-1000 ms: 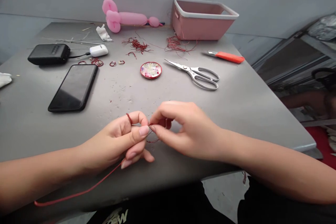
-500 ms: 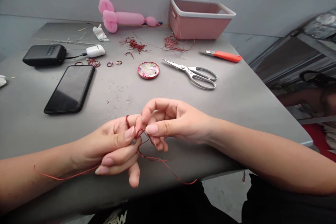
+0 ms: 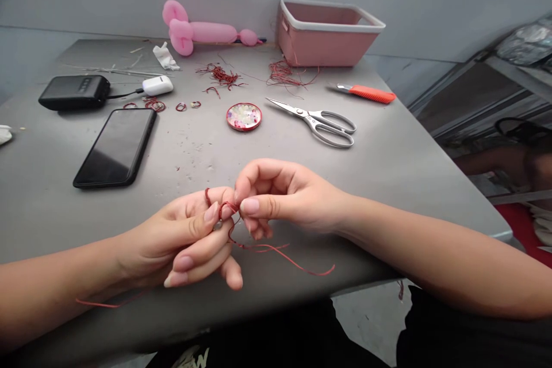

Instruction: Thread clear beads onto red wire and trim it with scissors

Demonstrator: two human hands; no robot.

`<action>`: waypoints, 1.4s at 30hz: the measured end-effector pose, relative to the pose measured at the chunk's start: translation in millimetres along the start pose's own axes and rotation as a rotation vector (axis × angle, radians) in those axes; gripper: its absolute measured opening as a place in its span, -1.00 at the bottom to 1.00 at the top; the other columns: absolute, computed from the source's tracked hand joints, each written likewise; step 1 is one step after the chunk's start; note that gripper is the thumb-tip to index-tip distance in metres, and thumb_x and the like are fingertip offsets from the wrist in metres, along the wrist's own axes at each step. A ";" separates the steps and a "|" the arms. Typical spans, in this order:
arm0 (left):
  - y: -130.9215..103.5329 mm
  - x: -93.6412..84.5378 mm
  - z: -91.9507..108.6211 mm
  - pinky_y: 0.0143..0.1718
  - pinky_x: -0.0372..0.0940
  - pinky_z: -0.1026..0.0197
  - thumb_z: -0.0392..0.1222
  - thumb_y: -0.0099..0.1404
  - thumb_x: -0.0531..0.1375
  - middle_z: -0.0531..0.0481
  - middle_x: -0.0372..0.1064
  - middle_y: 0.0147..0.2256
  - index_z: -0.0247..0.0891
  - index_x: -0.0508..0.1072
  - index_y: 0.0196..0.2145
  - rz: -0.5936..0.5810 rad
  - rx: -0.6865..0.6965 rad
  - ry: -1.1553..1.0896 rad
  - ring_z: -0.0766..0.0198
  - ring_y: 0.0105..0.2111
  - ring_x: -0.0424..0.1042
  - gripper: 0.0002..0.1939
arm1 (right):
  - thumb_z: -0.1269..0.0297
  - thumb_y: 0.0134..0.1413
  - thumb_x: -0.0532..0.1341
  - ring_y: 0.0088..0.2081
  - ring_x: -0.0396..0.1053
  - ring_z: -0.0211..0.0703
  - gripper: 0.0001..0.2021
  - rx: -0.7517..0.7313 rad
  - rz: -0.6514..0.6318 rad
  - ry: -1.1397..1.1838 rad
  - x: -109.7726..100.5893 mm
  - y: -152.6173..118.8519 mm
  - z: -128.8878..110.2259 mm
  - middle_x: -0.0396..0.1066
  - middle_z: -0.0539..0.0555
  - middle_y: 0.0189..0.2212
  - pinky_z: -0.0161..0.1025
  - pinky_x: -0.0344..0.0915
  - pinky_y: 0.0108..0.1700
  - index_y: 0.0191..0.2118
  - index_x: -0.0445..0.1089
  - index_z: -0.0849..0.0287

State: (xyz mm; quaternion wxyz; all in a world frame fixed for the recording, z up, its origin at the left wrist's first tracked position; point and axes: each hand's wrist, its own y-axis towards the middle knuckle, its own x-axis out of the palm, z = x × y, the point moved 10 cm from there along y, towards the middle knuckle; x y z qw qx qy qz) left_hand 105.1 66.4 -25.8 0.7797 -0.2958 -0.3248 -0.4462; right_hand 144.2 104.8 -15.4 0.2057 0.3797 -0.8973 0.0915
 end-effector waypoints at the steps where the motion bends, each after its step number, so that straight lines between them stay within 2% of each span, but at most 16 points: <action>1: -0.5 1.6 -0.5 -0.24 0.44 0.23 -0.07 0.36 0.20 0.29 0.19 -0.71 -0.25 0.28 -0.33 -0.015 -0.003 -0.012 0.57 -0.75 0.11 -0.77 | 0.39 0.14 0.31 -0.47 0.42 -0.41 -0.88 0.001 0.007 -0.013 -0.4 0.4 0.9 0.45 -0.04 -0.47 -0.44 0.38 -0.41 -0.30 0.34 0.26; 6: -2.8 9.4 -6.6 -0.22 0.42 0.23 -0.09 0.39 0.17 0.29 0.18 -0.70 -0.22 0.26 -0.33 -0.084 -0.047 -0.060 0.56 -0.75 0.10 -0.80 | 0.38 0.01 0.40 -0.54 0.30 -0.46 -0.76 -0.075 0.101 -0.159 -1.6 -0.4 -2.7 0.40 -0.07 -0.50 -0.48 0.26 -0.51 -0.40 0.28 0.24; 11: -0.7 11.2 -7.9 -0.20 0.42 0.23 -0.08 0.39 0.17 0.28 0.16 -0.71 -0.25 0.34 -0.30 -0.086 -0.022 -0.067 0.55 -0.74 0.11 -0.81 | 0.29 0.03 0.39 -0.55 0.22 -0.43 -0.73 -0.268 0.186 -0.330 0.0 -5.6 -13.6 0.32 -0.09 -0.56 -0.45 0.19 -0.51 -0.45 0.25 0.21; 16: -1.5 8.6 -9.1 -0.16 0.42 0.24 -0.09 0.41 0.14 0.26 0.20 -0.69 -0.27 0.36 -0.30 -0.052 -0.009 -0.096 0.56 -0.73 0.15 -0.81 | 0.18 0.09 0.34 -0.56 0.09 -0.43 -0.68 -0.356 0.194 -0.409 1.4 -5.3 -14.2 0.20 -0.12 -0.58 -0.44 0.08 -0.53 -0.45 0.20 0.19; 18: -1.6 6.6 -8.0 -0.15 0.42 0.25 -0.10 0.41 0.14 0.26 0.22 -0.68 -0.26 0.36 -0.30 -0.037 0.005 -0.096 0.57 -0.72 0.18 -0.81 | 0.18 0.10 0.34 -0.55 0.08 -0.43 -0.68 -0.335 0.187 -0.356 1.3 -2.7 -12.2 0.18 -0.12 -0.56 -0.45 0.08 -0.52 -0.43 0.19 0.19; 23: 0.9 5.6 -4.2 -0.14 0.43 0.26 -0.11 0.37 0.19 0.22 0.33 -0.65 -0.28 0.38 -0.29 -0.049 0.047 -0.109 0.56 -0.69 0.33 -0.83 | 0.16 0.01 0.40 -0.55 0.12 -0.47 -0.62 -0.122 0.146 -0.119 2.1 4.2 2.9 0.23 -0.12 -0.56 -0.49 0.11 -0.51 -0.45 0.17 0.21; 28: 1.2 4.0 -5.0 -0.15 0.44 0.26 -0.14 0.38 0.19 0.20 0.39 -0.63 -0.28 0.36 -0.30 -0.054 0.047 -0.124 0.53 -0.65 0.42 -0.84 | 0.32 -0.08 0.46 -0.49 0.29 -0.48 -0.64 -0.010 0.136 0.010 1.3 4.4 9.0 0.36 -0.09 -0.52 -0.52 0.21 -0.44 -0.47 0.21 0.25; 36: -0.1 9.1 -4.7 -0.16 0.43 0.26 -0.14 0.41 0.14 0.21 0.36 -0.63 -0.28 0.33 -0.29 -0.088 0.025 -0.114 0.54 -0.67 0.39 -0.84 | 0.58 -0.04 0.38 -0.40 0.41 -0.51 -0.77 -0.030 0.064 0.051 5.8 2.1 3.2 0.44 -0.09 -0.47 -0.57 0.32 -0.33 -0.41 0.29 0.28; 42: -1.8 11.1 -4.6 -0.16 0.42 0.25 -0.17 0.45 0.09 0.24 0.33 -0.65 -0.25 0.29 -0.29 -0.104 0.017 -0.098 0.57 -0.71 0.31 -0.85 | 0.52 0.07 0.33 -0.39 0.37 -0.51 -0.84 -0.104 -0.021 0.051 12.9 -1.4 -5.7 0.39 -0.08 -0.42 -0.53 0.33 -0.31 -0.32 0.32 0.27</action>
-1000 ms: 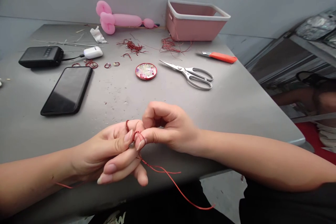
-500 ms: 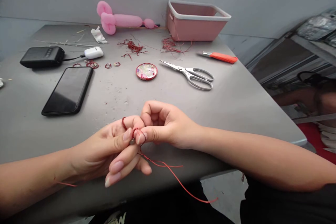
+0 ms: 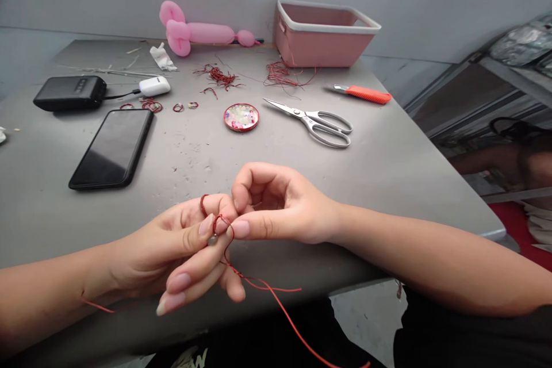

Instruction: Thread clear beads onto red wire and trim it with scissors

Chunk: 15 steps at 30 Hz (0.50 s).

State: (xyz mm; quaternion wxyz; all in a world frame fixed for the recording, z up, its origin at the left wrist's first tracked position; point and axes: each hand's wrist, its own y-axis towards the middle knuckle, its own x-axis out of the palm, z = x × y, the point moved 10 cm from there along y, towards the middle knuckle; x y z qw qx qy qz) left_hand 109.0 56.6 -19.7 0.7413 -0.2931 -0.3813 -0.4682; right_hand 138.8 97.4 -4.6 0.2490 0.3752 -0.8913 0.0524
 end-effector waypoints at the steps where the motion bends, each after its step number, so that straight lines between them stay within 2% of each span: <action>1: -0.5 0.6 0.0 -0.16 0.42 0.24 -0.16 0.45 0.09 0.24 0.32 -0.66 -0.25 0.29 -0.30 -0.003 0.001 0.003 0.57 -0.72 0.31 -0.85 | 0.51 0.08 0.33 -0.39 0.36 -0.51 -0.85 -0.003 -0.005 -0.007 0.2 -0.4 -0.2 0.38 -0.08 -0.41 -0.52 0.32 -0.32 -0.31 0.32 0.27; 8: -0.6 1.6 -1.6 -0.17 0.42 0.25 -0.16 0.43 0.11 0.24 0.32 -0.66 -0.25 0.27 -0.29 -0.008 -0.004 0.021 0.56 -0.71 0.30 -0.85 | 0.53 0.09 0.28 -0.40 0.30 -0.45 -0.90 -0.103 -0.005 -0.204 2.7 -4.2 -14.0 0.38 -0.05 -0.42 -0.45 0.29 -0.35 -0.26 0.41 0.25; 15: -0.7 -3.2 -3.9 -0.13 0.41 0.24 -0.09 0.39 0.17 0.27 0.27 -0.67 -0.26 0.30 -0.29 0.036 -0.024 0.064 0.57 -0.72 0.26 -0.80 | 0.61 0.08 0.24 -0.35 0.42 -0.38 -0.80 -0.201 0.065 -0.409 1.6 -8.3 -28.1 0.43 -0.02 -0.41 -0.41 0.36 -0.33 -0.26 0.51 0.20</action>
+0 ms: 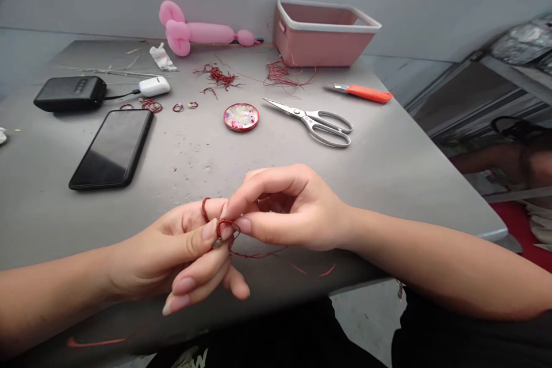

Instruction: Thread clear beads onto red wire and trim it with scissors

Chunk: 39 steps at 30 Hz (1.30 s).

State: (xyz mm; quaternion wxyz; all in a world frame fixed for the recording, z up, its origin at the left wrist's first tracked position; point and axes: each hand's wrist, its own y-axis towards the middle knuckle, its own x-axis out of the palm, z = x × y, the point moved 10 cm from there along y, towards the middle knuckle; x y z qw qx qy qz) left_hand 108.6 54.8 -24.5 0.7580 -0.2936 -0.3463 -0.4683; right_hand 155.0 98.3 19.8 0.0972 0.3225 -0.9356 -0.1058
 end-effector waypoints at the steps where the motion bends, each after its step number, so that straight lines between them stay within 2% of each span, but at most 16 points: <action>1: -0.6 -0.6 0.3 -0.12 0.40 0.24 -0.08 0.38 0.19 0.27 0.26 -0.67 -0.26 0.30 -0.30 0.010 0.000 0.004 0.57 -0.71 0.25 -0.79 | 0.61 0.08 0.25 -0.35 0.42 -0.37 -0.80 -0.020 0.001 -0.034 -0.3 -0.1 -2.2 0.43 -0.02 -0.41 -0.40 0.35 -0.35 -0.25 0.52 0.20; 6: -1.8 1.1 -3.1 -0.09 0.40 0.22 -0.05 0.35 0.21 0.29 0.22 -0.68 -0.26 0.27 -0.33 0.012 -0.043 0.010 0.58 -0.70 0.24 -0.75 | 0.64 0.05 0.24 -0.37 0.39 -0.37 -0.80 -0.108 -0.018 -0.215 2.2 -0.8 -14.3 0.41 -0.01 -0.43 -0.38 0.35 -0.33 -0.26 0.50 0.24; 12: 0.1 -3.3 -4.6 -0.12 0.42 0.21 -0.10 0.37 0.20 0.30 0.19 -0.67 -0.27 0.27 -0.34 0.060 -0.049 -0.049 0.60 -0.71 0.15 -0.77 | 0.58 0.08 0.27 -0.36 0.43 -0.34 -0.87 -0.072 0.000 -0.238 -0.8 0.1 -15.6 0.42 0.01 -0.41 -0.36 0.40 -0.32 -0.29 0.49 0.23; 17: -0.9 -6.8 5.1 -0.06 0.39 0.23 -0.10 0.38 0.19 0.25 0.29 -0.62 -0.27 0.33 -0.30 0.084 0.031 0.003 0.58 -0.65 0.29 -0.82 | 0.54 0.07 0.30 -0.37 0.43 -0.34 -0.90 -0.025 0.096 -0.214 -9.0 -1.1 -13.0 0.40 -0.01 -0.44 -0.37 0.41 -0.33 -0.33 0.49 0.20; 20: -1.9 -9.5 4.5 -0.09 0.41 0.22 -0.14 0.39 0.18 0.23 0.32 -0.63 -0.27 0.31 -0.33 0.095 0.016 0.028 0.56 -0.66 0.31 -0.82 | 0.58 0.04 0.29 -0.37 0.41 -0.36 -0.86 -0.012 0.073 -0.204 -5.8 -1.5 -11.3 0.39 -0.02 -0.43 -0.39 0.40 -0.32 -0.33 0.48 0.21; 25: -1.2 -6.1 1.8 -0.16 0.44 0.22 -0.12 0.37 0.20 0.25 0.27 -0.66 -0.26 0.29 -0.35 0.041 -0.008 0.002 0.56 -0.70 0.24 -0.79 | 0.58 0.10 0.27 -0.32 0.43 -0.38 -0.82 -0.008 -0.008 -0.194 0.0 0.9 -11.6 0.38 0.00 -0.35 -0.41 0.41 -0.29 -0.21 0.50 0.21; 31: -2.3 2.0 -8.3 -0.27 0.46 0.22 -0.08 0.32 0.25 0.27 0.21 -0.70 -0.27 0.32 -0.36 0.000 -0.105 -0.017 0.57 -0.75 0.15 -0.76 | 0.51 0.17 0.25 -0.33 0.40 -0.37 -0.89 -0.130 -0.086 -0.346 4.3 0.5 -20.7 0.34 0.00 -0.36 -0.37 0.41 -0.28 -0.28 0.52 0.19; 35: -4.6 6.6 -18.7 -0.26 0.49 0.12 -0.07 0.32 0.24 0.27 0.19 -0.70 -0.27 0.32 -0.36 -0.032 -0.180 -0.034 0.55 -0.76 0.13 -0.76 | 0.50 0.25 0.17 -0.32 0.38 -0.33 -0.83 -0.282 -0.165 -0.464 11.5 -4.4 -31.1 0.36 0.05 -0.36 -0.30 0.40 -0.26 -0.29 0.51 0.22; 39: -4.7 9.9 -20.1 -0.28 0.48 0.15 -0.07 0.34 0.22 0.28 0.19 -0.70 -0.26 0.31 -0.35 -0.058 -0.187 -0.026 0.55 -0.76 0.13 -0.77 | 0.50 0.29 0.10 -0.30 0.37 -0.26 -0.78 -0.394 -0.208 -0.579 18.4 -8.6 -38.7 0.38 0.11 -0.35 -0.22 0.40 -0.22 -0.27 0.50 0.24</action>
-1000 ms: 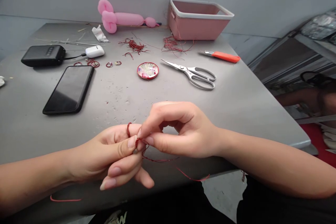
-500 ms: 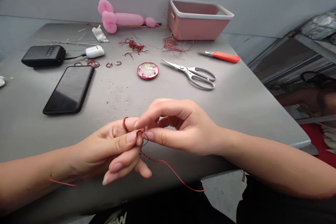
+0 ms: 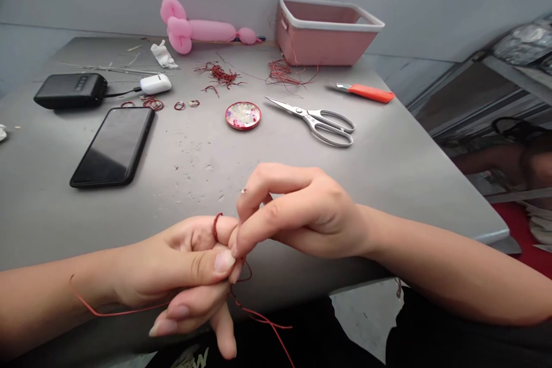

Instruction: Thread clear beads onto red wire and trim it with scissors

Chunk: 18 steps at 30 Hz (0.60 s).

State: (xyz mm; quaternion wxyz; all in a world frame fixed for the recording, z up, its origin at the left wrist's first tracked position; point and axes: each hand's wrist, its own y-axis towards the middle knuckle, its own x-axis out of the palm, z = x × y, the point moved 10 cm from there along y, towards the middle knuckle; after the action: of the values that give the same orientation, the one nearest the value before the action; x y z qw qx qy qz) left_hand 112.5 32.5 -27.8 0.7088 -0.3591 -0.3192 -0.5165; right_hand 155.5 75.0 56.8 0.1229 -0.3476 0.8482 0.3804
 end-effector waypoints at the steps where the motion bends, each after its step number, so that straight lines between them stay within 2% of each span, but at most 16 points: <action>1: -0.1 -1.1 4.1 -0.27 0.47 0.17 -0.07 0.34 0.21 0.28 0.18 -0.70 -0.25 0.30 -0.34 0.024 0.028 0.021 0.56 -0.76 0.13 -0.77 | 0.50 0.27 0.12 -0.29 0.37 -0.26 -0.81 0.018 0.024 -0.010 -1.9 0.4 0.9 0.38 0.11 -0.35 -0.22 0.39 -0.22 -0.25 0.49 0.24; 5: -9.0 -11.1 36.4 -0.25 0.42 0.21 -0.14 0.41 0.10 0.30 0.17 -0.72 -0.22 0.23 -0.36 0.271 0.228 0.271 0.55 -0.76 0.11 -0.81 | 0.48 0.19 0.22 -0.29 0.36 -0.27 -0.86 0.240 0.176 0.003 -14.4 -0.9 13.2 0.41 0.06 -0.34 -0.28 0.36 -0.27 -0.16 0.46 0.17; 8: -22.9 -8.8 59.2 -0.45 0.29 0.34 -0.18 0.40 0.08 0.22 0.21 -0.66 -0.21 0.25 -0.37 0.469 0.309 0.721 0.47 -0.70 0.17 -0.83 | 0.40 0.19 0.24 -0.29 0.36 -0.26 -0.92 0.348 0.194 0.031 -15.0 -2.4 13.4 0.40 0.05 -0.35 -0.28 0.36 -0.26 -0.20 0.46 0.18; 10: -33.4 4.4 76.6 -0.53 0.16 0.36 -0.23 0.37 0.11 0.16 0.25 -0.61 -0.22 0.30 -0.40 0.552 0.442 1.090 0.44 -0.65 0.18 -0.84 | 0.37 0.15 0.28 -0.27 0.37 -0.24 -0.91 0.381 0.206 0.026 -15.6 -3.2 11.4 0.40 0.05 -0.34 -0.26 0.36 -0.24 -0.20 0.47 0.16; 12: -41.6 18.1 84.7 -0.54 0.09 0.33 -0.28 0.36 0.12 0.11 0.26 -0.58 -0.23 0.33 -0.43 0.599 0.568 1.399 0.41 -0.61 0.18 -0.83 | 0.37 0.12 0.31 -0.26 0.38 -0.24 -0.89 0.413 0.213 0.032 -14.7 -4.2 12.5 0.41 0.04 -0.33 -0.26 0.36 -0.24 -0.20 0.47 0.13; 14: -44.7 26.6 83.2 -0.53 0.04 0.30 -0.32 0.36 0.10 0.09 0.25 -0.58 -0.24 0.35 -0.44 0.603 0.641 1.620 0.38 -0.59 0.15 -0.80 | 0.37 0.13 0.31 -0.27 0.38 -0.26 -0.91 0.441 0.212 0.050 -12.3 -5.2 15.4 0.41 0.03 -0.34 -0.29 0.36 -0.26 -0.22 0.47 0.13; 16: -44.0 31.8 77.9 -0.52 0.03 0.29 -0.34 0.36 0.08 0.09 0.22 -0.58 -0.23 0.35 -0.47 0.570 0.680 1.765 0.36 -0.58 0.11 -0.77 | 0.37 0.12 0.31 -0.30 0.37 -0.28 -0.96 0.448 0.221 0.052 -11.9 -6.0 17.3 0.39 0.02 -0.37 -0.30 0.36 -0.29 -0.28 0.46 0.14; 18: -42.2 31.0 75.8 -0.52 0.03 0.29 -0.36 0.36 0.07 0.10 0.21 -0.57 -0.22 0.35 -0.44 0.561 0.674 1.783 0.35 -0.58 0.11 -0.79 | 0.39 0.12 0.31 -0.33 0.36 -0.28 -0.96 0.430 0.228 0.025 -13.2 -6.6 17.0 0.36 0.01 -0.38 -0.30 0.38 -0.30 -0.32 0.45 0.15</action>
State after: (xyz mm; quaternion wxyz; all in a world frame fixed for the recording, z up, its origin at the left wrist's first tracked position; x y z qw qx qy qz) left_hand 73.9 71.7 46.2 0.8510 0.3183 0.2970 -0.2936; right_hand 168.6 90.9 47.8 0.1400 -0.2202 0.9448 0.1980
